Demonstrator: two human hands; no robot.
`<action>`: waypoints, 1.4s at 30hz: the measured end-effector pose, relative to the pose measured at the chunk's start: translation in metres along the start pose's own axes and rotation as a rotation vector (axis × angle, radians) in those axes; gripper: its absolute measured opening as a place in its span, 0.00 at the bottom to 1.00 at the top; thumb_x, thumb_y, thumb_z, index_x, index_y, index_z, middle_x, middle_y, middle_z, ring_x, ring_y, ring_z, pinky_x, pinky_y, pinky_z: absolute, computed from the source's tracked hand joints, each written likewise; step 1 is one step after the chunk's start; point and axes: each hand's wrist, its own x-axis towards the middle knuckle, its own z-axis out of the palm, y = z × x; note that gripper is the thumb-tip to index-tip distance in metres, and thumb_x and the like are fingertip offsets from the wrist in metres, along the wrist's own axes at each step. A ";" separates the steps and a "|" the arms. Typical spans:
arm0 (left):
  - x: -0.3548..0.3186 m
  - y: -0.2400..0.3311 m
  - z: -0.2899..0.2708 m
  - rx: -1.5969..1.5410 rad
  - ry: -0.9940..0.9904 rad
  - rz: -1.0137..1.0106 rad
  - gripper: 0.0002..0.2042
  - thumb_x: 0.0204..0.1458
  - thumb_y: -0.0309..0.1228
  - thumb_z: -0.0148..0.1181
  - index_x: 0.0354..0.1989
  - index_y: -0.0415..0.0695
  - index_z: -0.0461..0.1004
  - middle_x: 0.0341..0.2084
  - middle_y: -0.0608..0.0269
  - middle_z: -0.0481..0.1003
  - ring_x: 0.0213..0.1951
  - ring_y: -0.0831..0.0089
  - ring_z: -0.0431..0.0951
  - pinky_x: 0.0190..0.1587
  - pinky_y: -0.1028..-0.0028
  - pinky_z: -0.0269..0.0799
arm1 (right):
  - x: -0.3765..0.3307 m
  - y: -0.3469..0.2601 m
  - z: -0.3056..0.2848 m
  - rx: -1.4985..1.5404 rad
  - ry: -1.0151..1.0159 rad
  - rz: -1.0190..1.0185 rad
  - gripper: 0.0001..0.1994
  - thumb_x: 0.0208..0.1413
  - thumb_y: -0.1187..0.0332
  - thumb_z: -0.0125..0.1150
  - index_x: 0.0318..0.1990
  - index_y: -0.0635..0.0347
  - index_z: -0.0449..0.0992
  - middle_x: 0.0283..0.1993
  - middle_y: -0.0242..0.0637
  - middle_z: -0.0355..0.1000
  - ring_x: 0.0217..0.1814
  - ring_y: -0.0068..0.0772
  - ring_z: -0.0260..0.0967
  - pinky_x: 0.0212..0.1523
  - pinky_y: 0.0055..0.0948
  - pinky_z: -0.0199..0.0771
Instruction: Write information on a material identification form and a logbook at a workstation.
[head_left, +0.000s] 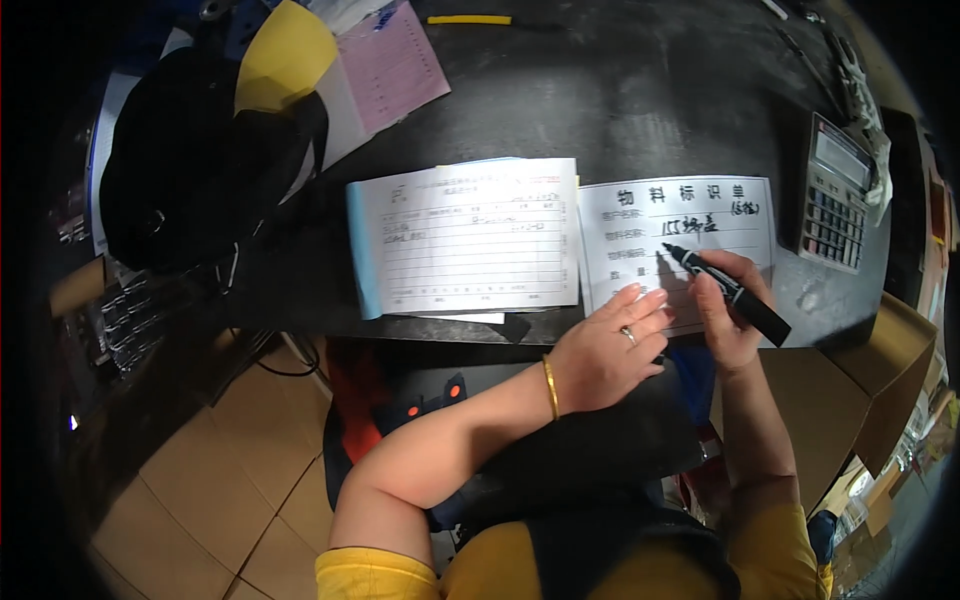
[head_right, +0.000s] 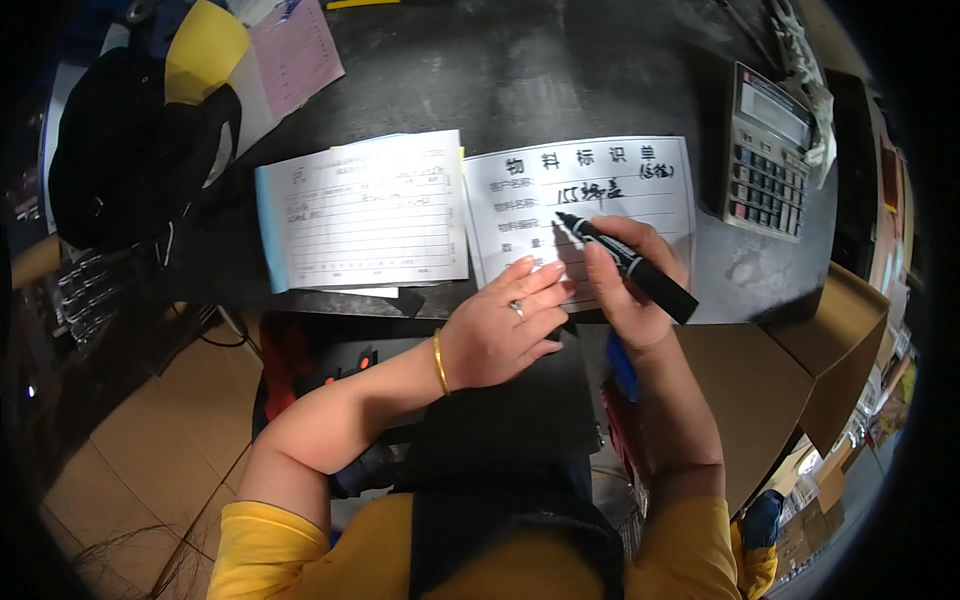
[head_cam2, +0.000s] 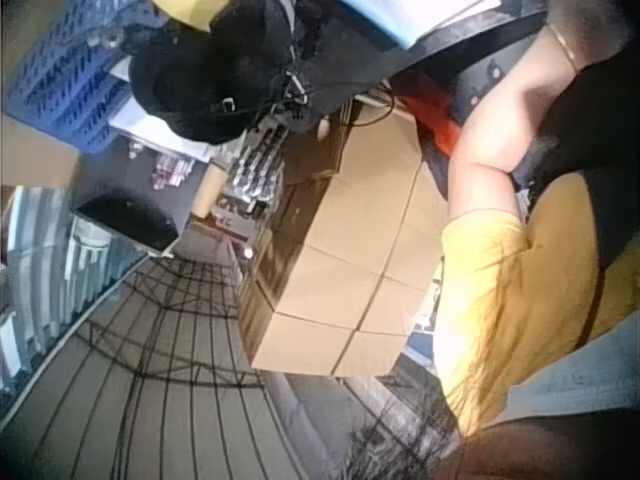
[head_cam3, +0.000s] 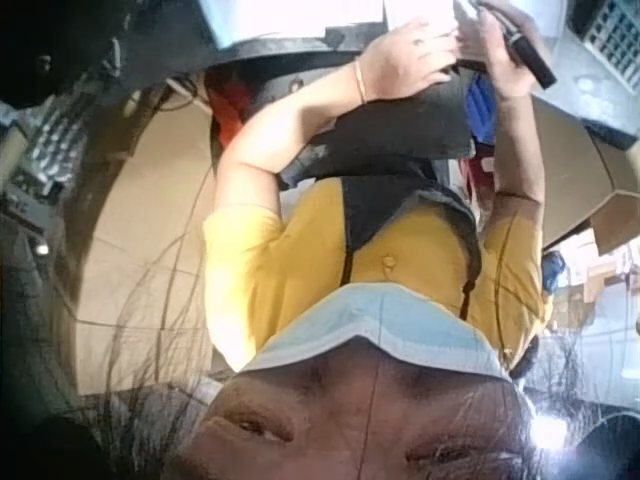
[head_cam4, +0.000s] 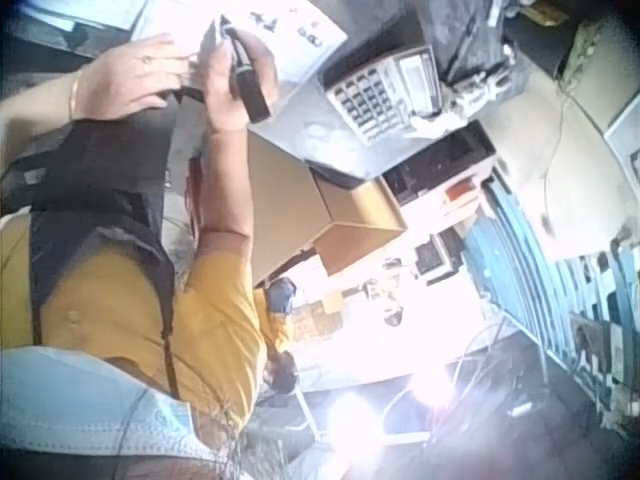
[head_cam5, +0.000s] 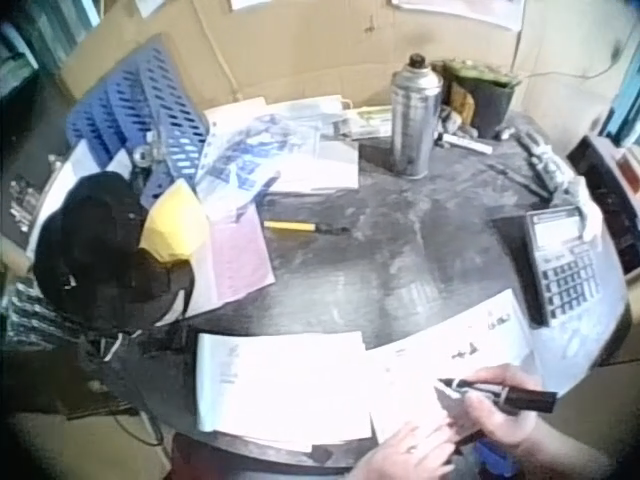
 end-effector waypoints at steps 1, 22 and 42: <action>-0.001 -0.001 0.000 -0.002 0.007 0.003 0.15 0.41 0.30 0.66 0.38 0.41 0.73 0.50 0.54 0.72 0.60 0.56 0.66 0.63 0.56 0.56 | 0.001 0.001 0.000 -0.020 0.000 -0.031 0.10 0.50 0.75 0.64 0.40 0.68 0.76 0.34 0.38 0.76 0.34 0.21 0.72 0.36 0.19 0.70; 0.001 -0.001 -0.006 0.010 -0.054 -0.012 0.17 0.42 0.31 0.66 0.40 0.41 0.74 0.50 0.55 0.72 0.59 0.57 0.66 0.62 0.55 0.59 | 0.012 -0.005 0.003 -0.176 -0.029 -0.219 0.11 0.46 0.75 0.67 0.38 0.65 0.77 0.28 0.41 0.76 0.27 0.32 0.74 0.28 0.25 0.71; 0.002 0.000 -0.008 0.025 -0.089 -0.036 0.15 0.43 0.31 0.66 0.40 0.41 0.74 0.52 0.55 0.71 0.61 0.57 0.65 0.62 0.55 0.58 | 0.010 -0.002 0.003 -0.196 0.042 -0.186 0.09 0.46 0.74 0.66 0.36 0.64 0.78 0.27 0.39 0.75 0.24 0.30 0.74 0.27 0.24 0.72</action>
